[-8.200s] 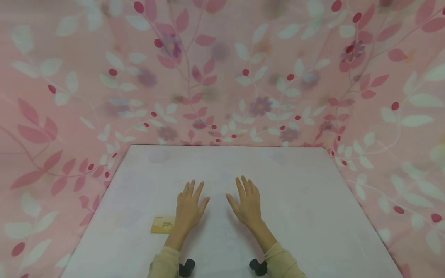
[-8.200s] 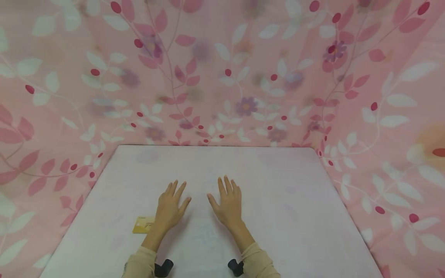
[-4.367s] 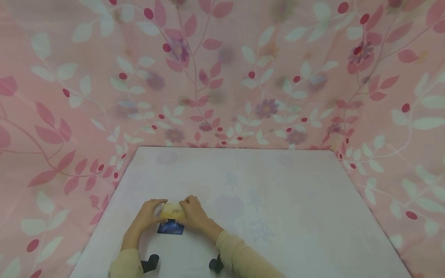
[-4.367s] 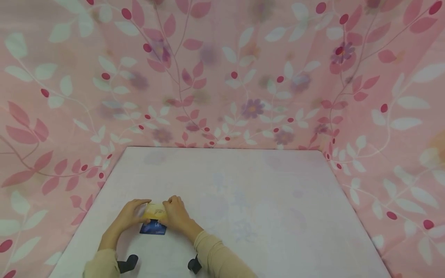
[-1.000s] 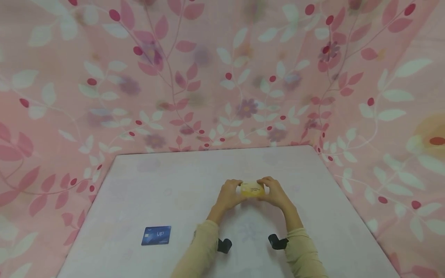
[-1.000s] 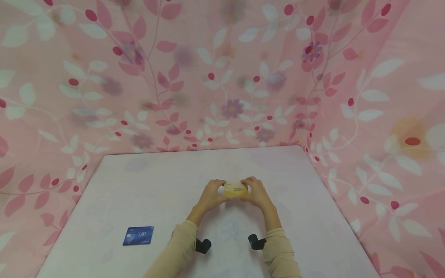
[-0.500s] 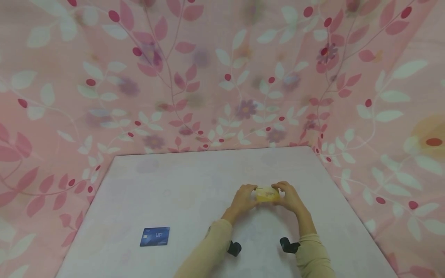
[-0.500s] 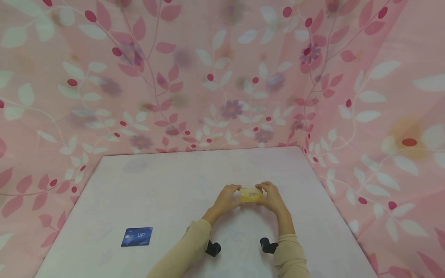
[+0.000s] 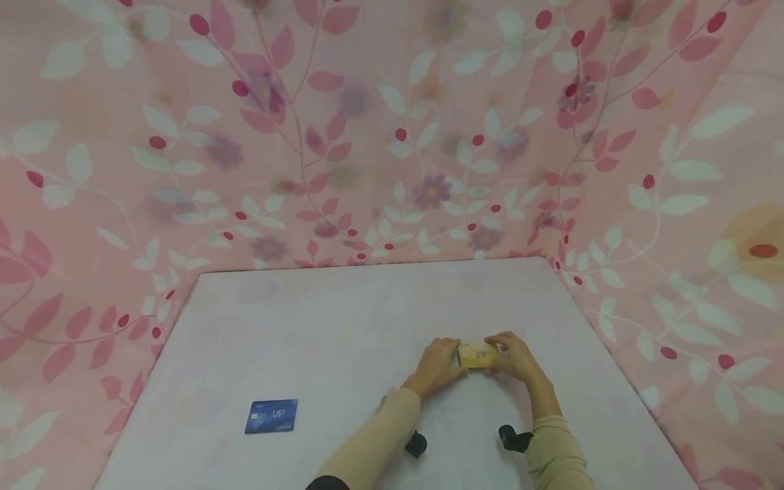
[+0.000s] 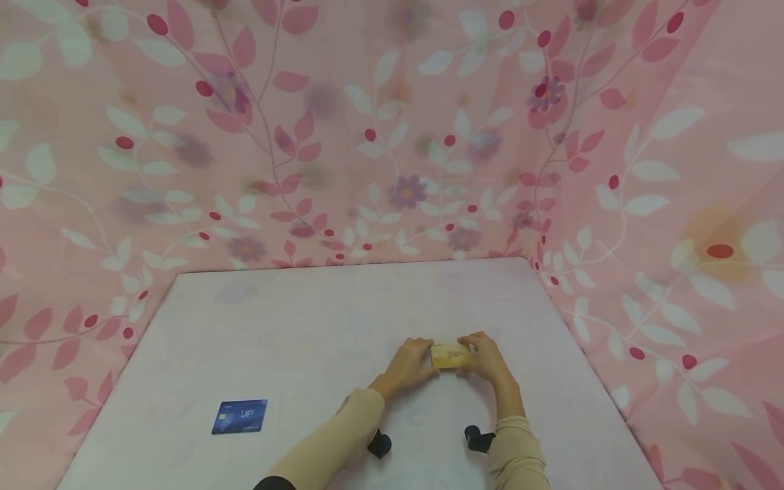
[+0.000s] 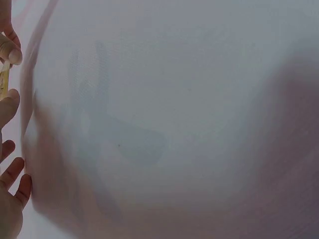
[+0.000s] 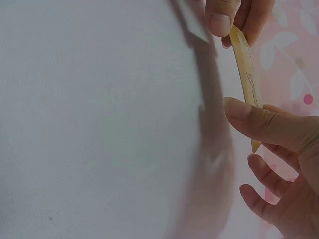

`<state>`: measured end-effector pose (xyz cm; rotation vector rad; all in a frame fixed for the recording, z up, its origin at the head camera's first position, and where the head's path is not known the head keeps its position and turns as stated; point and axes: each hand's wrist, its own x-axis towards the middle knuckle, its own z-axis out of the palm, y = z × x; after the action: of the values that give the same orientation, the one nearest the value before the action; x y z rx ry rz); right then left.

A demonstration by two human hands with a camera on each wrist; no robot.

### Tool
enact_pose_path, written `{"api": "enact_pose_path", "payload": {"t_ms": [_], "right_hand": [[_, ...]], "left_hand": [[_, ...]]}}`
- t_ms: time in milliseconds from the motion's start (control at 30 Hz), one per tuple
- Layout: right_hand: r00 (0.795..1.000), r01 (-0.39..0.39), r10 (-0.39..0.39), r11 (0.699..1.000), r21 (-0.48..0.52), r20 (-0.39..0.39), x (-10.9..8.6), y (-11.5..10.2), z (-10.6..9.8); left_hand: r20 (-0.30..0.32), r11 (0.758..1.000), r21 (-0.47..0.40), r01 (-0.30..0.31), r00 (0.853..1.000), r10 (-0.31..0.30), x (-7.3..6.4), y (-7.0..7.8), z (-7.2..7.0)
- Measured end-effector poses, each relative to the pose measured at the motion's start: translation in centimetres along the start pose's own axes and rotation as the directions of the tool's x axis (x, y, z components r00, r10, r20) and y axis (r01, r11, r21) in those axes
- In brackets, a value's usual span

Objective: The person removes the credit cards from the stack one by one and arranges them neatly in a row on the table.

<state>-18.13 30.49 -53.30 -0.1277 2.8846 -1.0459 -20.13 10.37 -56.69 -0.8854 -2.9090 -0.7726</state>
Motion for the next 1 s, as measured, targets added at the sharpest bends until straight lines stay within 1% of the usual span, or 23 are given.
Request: {"api": "enact_pose_path", "payload": {"t_ms": [133, 233, 300, 400, 567, 700, 800, 1000], "right_hand": [[1.000, -0.002, 0.002, 1.000, -0.005, -0.009, 0.0, 0.7, 0.4], [1.000, -0.007, 0.007, 1.000, 0.005, -0.016, 0.0, 1.2, 0.7], [1.000, -0.021, 0.022, 1.000, 0.022, -0.016, 0.0, 1.5, 0.9], [0.999, -0.035, 0.035, 0.999, 0.027, 0.000, 0.0, 1.9, 1.1], [0.996, -0.081, 0.080, 0.996, 0.044, 0.029, -0.1, 2.1, 1.3], [0.995, -0.098, 0.096, 0.993, 0.061, 0.038, -0.3, 2.3, 1.4], [0.996, -0.082, 0.080, 0.995, 0.062, 0.031, -0.5, 2.6, 1.4], [0.997, -0.079, 0.078, 0.995, 0.053, 0.024, -0.7, 2.9, 1.3]], "left_hand": [[0.054, 0.999, 0.048, -0.005, 0.999, 0.003, 0.4, 0.0, 0.1], [0.081, 0.996, 0.088, 0.007, 0.997, -0.014, 0.6, 0.1, 0.4], [0.089, 0.994, 0.105, 0.017, 0.996, -0.027, 0.7, 0.2, 0.5], [0.093, 0.992, 0.119, 0.035, 0.995, -0.047, 0.7, 0.3, 0.7], [0.096, 0.990, 0.124, 0.067, 0.992, -0.079, 0.5, 0.5, 1.0], [0.080, 0.988, 0.139, 0.069, 0.994, -0.081, 0.5, 0.5, 1.3], [0.068, 0.986, 0.151, 0.064, 0.995, -0.075, 0.5, 0.5, 1.5], [0.060, 0.985, 0.165, 0.057, 0.996, -0.068, 0.7, 0.4, 1.6]]}}
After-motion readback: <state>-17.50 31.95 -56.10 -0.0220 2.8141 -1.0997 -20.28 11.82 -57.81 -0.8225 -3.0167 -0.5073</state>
